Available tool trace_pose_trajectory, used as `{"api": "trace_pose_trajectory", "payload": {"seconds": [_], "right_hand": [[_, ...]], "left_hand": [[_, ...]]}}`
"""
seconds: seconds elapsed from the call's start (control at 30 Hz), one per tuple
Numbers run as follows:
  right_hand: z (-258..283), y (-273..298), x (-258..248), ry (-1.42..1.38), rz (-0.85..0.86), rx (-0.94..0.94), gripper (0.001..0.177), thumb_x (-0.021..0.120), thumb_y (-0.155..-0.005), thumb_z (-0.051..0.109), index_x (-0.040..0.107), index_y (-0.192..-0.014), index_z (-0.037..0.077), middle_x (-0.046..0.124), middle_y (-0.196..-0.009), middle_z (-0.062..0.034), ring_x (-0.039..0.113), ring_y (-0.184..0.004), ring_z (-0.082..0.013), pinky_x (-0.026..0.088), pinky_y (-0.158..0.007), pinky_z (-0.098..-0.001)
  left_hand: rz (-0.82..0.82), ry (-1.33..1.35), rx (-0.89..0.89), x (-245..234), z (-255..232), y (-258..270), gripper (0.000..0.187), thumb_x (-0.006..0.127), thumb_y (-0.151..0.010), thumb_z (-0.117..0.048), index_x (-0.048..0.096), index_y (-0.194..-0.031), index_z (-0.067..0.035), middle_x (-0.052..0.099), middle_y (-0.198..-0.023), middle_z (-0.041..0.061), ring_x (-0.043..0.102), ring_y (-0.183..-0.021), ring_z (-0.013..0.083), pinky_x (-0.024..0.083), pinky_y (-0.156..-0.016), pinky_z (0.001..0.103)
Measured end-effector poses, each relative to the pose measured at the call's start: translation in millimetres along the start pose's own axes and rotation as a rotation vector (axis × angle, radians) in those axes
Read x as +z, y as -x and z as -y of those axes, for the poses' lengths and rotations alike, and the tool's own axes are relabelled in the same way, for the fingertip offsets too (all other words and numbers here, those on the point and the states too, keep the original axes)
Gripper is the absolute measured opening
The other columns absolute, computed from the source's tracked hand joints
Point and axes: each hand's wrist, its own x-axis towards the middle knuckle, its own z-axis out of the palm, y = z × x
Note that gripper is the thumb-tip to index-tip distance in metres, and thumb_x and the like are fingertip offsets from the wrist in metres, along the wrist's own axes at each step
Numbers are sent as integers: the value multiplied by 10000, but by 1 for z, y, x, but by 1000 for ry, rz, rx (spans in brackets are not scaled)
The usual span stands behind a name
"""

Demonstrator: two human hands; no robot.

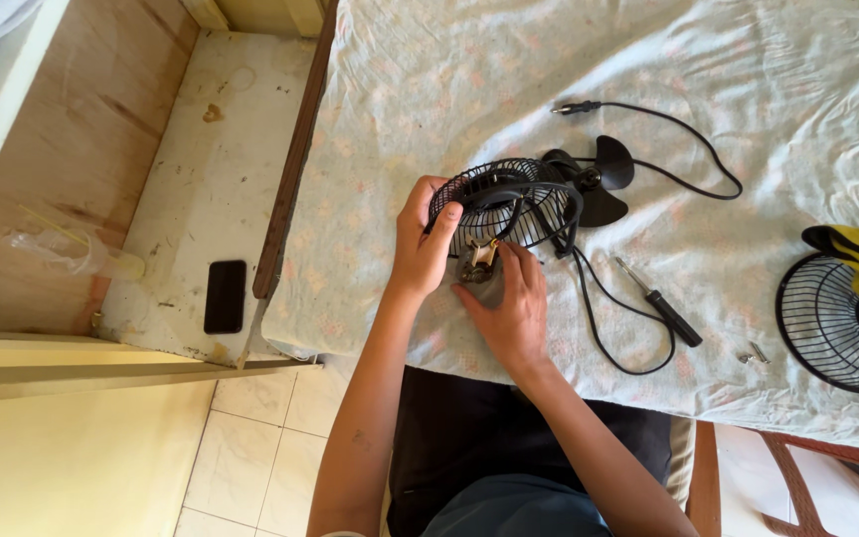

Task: The person uses a screwdriver to loosen and remove screws from the rear grille of a small electric fan. They detach the grille, set it aside, and continue unscrewing the central hub to remove the fan blades. The components are placed on a cloth-covered table.

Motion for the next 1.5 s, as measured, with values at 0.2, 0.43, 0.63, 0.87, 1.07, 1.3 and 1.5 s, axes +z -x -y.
{"api": "trace_pose_trajectory", "payload": {"seconds": [0.2, 0.43, 0.63, 0.87, 1.07, 1.3, 1.5], "right_hand": [[-3, -1, -1, -159, 31, 153, 680, 904, -708, 150, 616, -1278, -80, 615, -1275, -201, 659, -1012, -307, 566, -873, -394], [-5, 4, -18, -381, 158, 413, 708, 884, -747, 104, 583, -1365, -67, 747, -1119, -123, 738, -1018, -187, 591, -894, -325], [-14, 8, -24, -713, 191, 398, 733, 836, -786, -43, 477, -1420, -119, 703, -1177, -134, 692, -1043, -169, 584, -951, -320], [-14, 16, -18, -843, 76, 357, 752, 810, -787, -79, 425, -1433, -96, 614, -1271, -142, 649, -1121, -175, 591, -965, -328], [-15, 16, -24, -855, -18, 338, 687, 798, -775, -118, 421, -1347, -63, 603, -1239, -127, 623, -1126, -174, 545, -994, -313], [-13, 15, -35, -801, 26, 360, 693, 768, -777, -112, 491, -1411, -74, 610, -1189, -99, 646, -1075, -166, 554, -961, -302], [-13, 8, -30, -777, -3, 344, 606, 742, -799, -109, 558, -1376, -122, 555, -1257, -123, 657, -1149, -204, 590, -991, -330]], "left_hand": [[-6, -6, -7, 1, -1, 0, 435, 612, -1054, -438, 578, -1145, -14, 622, -1015, 14, 536, -954, 85, 455, -874, 257], [-7, 27, -53, 0, 0, 0, 429, 623, -1041, -446, 577, -1123, -28, 571, -925, -29, 479, -853, 59, 416, -773, 241], [-8, -15, -54, 0, -2, 0, 429, 610, -1039, -454, 576, -1119, -34, 577, -910, -23, 494, -847, 63, 422, -772, 245], [-8, -41, -35, 0, -3, 0, 438, 602, -1035, -454, 574, -1119, -25, 603, -947, 11, 511, -886, 90, 435, -807, 273], [-15, -74, 3, 0, -1, -1, 420, 588, -1054, -449, 569, -1105, -32, 601, -953, 10, 515, -913, 93, 446, -842, 280], [-22, -87, -21, -1, 2, 1, 412, 586, -1059, -449, 559, -1081, -38, 573, -912, 0, 485, -877, 88, 429, -812, 273], [-23, -77, 14, -1, 7, 1, 417, 587, -1065, -452, 564, -1096, -37, 571, -915, -10, 486, -876, 81, 428, -805, 267]]}}
